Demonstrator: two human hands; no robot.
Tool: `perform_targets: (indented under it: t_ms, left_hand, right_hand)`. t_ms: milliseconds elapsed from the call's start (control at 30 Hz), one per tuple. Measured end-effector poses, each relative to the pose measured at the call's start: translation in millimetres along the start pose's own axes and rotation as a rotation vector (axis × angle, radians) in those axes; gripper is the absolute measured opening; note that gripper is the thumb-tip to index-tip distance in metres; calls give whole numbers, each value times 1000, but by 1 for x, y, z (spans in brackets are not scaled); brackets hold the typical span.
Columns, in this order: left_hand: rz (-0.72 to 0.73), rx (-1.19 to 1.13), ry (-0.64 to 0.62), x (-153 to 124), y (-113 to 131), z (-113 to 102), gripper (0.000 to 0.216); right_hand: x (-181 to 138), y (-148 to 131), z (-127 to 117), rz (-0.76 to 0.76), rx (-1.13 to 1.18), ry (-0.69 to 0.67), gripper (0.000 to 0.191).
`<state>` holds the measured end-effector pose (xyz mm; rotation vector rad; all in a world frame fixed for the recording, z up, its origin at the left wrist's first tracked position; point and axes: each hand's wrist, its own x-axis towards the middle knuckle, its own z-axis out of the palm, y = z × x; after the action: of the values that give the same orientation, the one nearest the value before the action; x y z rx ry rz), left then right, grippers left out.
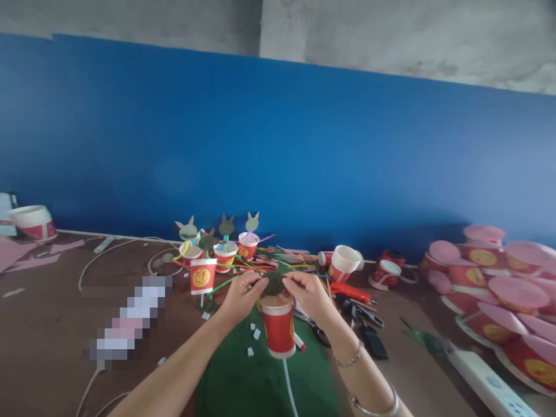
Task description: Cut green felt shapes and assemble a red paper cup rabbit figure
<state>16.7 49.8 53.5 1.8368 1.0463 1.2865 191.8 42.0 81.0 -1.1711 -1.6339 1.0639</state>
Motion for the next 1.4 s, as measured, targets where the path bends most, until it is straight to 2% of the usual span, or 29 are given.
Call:
perform_targets:
  t_ms: [333,500,600,833,1067,1267,1400]
  left_hand:
    - [61,38,-24,-2,3,0,36]
    - [82,25,-29,-2,5,-2,39]
    - [17,-17,-37,-1,5,-2,38]
    - [-248,-205,3,1,2,3,36]
    - [-306,-433,-44,2,14,3,26]
    - [-429,-497,43,1,18,2,27]
    - [-442,-531,59,1,18,2,31]
  right_hand:
    - [-6,-12,7,54,83,53,22]
    - [-5,-8,7,72,152,39,21]
    - [-1,-2,6,79,166,38,23]
    - [2,1,8,61,187,158,22]
    - [1,1,9,61,261,175,22]
    - [2,-3,7,68,296,209,26]
    - [2,-6,6,81,306,228,30]
